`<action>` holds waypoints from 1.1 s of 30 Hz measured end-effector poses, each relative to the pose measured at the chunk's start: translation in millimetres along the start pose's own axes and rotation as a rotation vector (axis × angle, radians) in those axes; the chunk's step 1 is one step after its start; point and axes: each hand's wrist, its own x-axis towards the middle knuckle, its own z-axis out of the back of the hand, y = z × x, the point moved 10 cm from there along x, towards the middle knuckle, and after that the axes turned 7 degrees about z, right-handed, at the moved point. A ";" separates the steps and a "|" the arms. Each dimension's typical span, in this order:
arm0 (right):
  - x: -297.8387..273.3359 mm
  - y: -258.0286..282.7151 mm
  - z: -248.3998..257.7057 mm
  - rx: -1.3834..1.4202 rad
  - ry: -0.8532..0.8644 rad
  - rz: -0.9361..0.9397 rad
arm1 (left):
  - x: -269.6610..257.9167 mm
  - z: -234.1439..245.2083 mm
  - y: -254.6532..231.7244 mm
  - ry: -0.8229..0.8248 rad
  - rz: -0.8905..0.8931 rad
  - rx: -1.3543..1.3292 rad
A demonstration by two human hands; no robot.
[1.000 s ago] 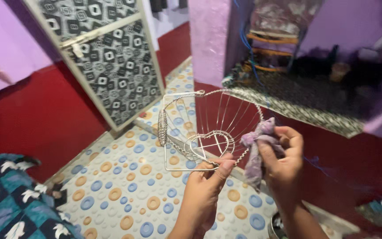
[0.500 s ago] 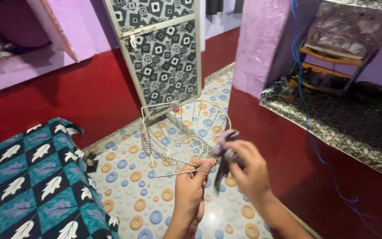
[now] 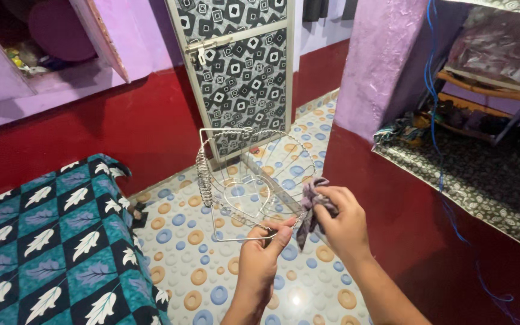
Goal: The person wipes a metal wire basket with a cloth and inserts a purple mesh liner into the frame, securing it around the rim.
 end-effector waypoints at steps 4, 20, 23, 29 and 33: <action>-12.9 -3.7 -17.8 0.124 0.073 -0.025 | 13.9 14.5 10.4 -0.079 0.004 -0.154; -21.7 1.9 -35.9 0.049 0.122 0.013 | 29.7 27.0 35.8 -0.076 0.085 -0.376; -41.3 13.2 -45.2 0.067 0.141 0.012 | 28.6 26.1 37.5 -0.057 0.086 -0.401; 3.2 -11.4 -17.5 -0.019 -0.018 0.052 | 24.7 12.3 22.9 -0.030 0.136 -0.338; 5.0 -14.1 -19.0 0.051 0.024 0.063 | 21.8 14.7 22.6 0.056 0.103 -0.326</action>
